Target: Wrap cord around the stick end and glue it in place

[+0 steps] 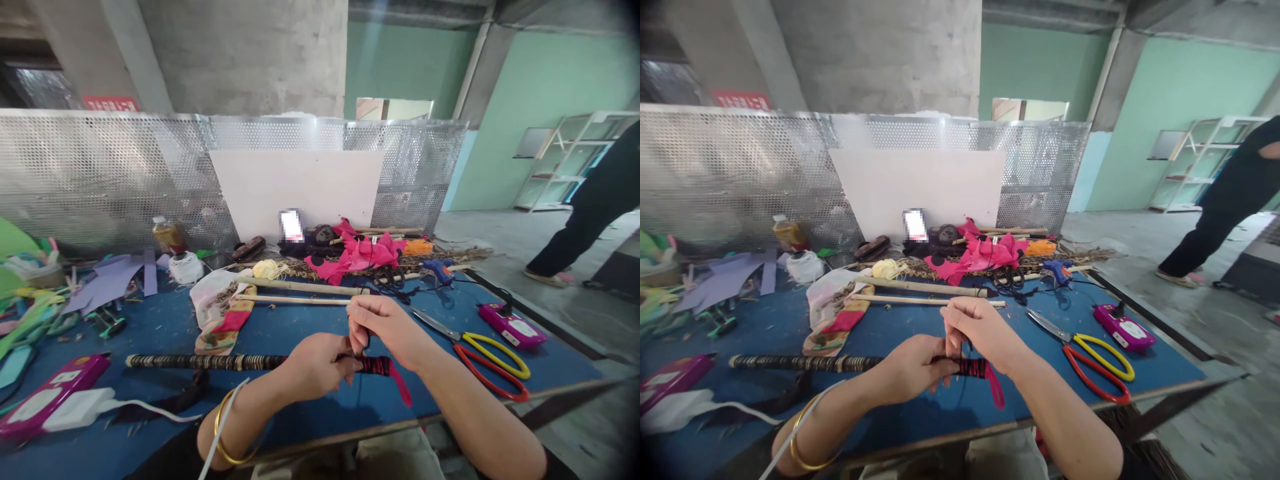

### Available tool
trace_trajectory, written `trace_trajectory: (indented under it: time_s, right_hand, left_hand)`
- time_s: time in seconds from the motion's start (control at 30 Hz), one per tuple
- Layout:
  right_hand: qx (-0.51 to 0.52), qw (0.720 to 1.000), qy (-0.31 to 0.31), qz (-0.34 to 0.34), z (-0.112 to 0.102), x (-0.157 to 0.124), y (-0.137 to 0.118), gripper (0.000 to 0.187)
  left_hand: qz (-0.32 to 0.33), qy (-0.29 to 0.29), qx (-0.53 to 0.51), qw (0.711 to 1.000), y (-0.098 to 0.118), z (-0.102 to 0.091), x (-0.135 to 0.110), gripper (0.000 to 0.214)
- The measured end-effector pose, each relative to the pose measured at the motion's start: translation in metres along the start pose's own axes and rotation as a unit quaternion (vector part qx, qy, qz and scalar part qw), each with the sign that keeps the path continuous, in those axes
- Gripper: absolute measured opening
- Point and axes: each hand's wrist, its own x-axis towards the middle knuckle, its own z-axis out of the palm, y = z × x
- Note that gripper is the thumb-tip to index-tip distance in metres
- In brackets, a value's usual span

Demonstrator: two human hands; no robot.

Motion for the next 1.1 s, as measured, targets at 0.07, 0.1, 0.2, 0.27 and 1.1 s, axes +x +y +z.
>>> trace_trajectory:
  time_s: [0.07,0.1,0.2,0.27,1.1]
  right_hand:
    - [-0.106,0.993,0.029,-0.031,-0.005,-0.007,-0.003,0.036]
    - [-0.139,0.988,0.047,-0.038,-0.008,-0.010,-0.004,0.035]
    - [-0.184,0.976,0.103,-0.052,-0.022,-0.019,-0.005,0.029]
    - [-0.200,0.966,0.151,-0.070,-0.032,-0.025,-0.003,0.027]
    - [0.279,0.920,0.191,-0.200,0.048,0.002,0.068,0.037]
  left_hand:
    - [0.009,0.027,0.025,0.999,-0.002,0.001,0.003,0.020]
    - [0.021,0.042,0.046,0.998,-0.003,0.001,0.004,0.019]
    - [0.063,0.086,0.115,0.988,-0.007,-0.002,0.007,0.021]
    - [0.085,0.107,0.160,0.978,-0.008,-0.006,0.008,0.023]
    - [0.005,0.082,-0.232,0.969,-0.008,-0.059,0.023,0.027]
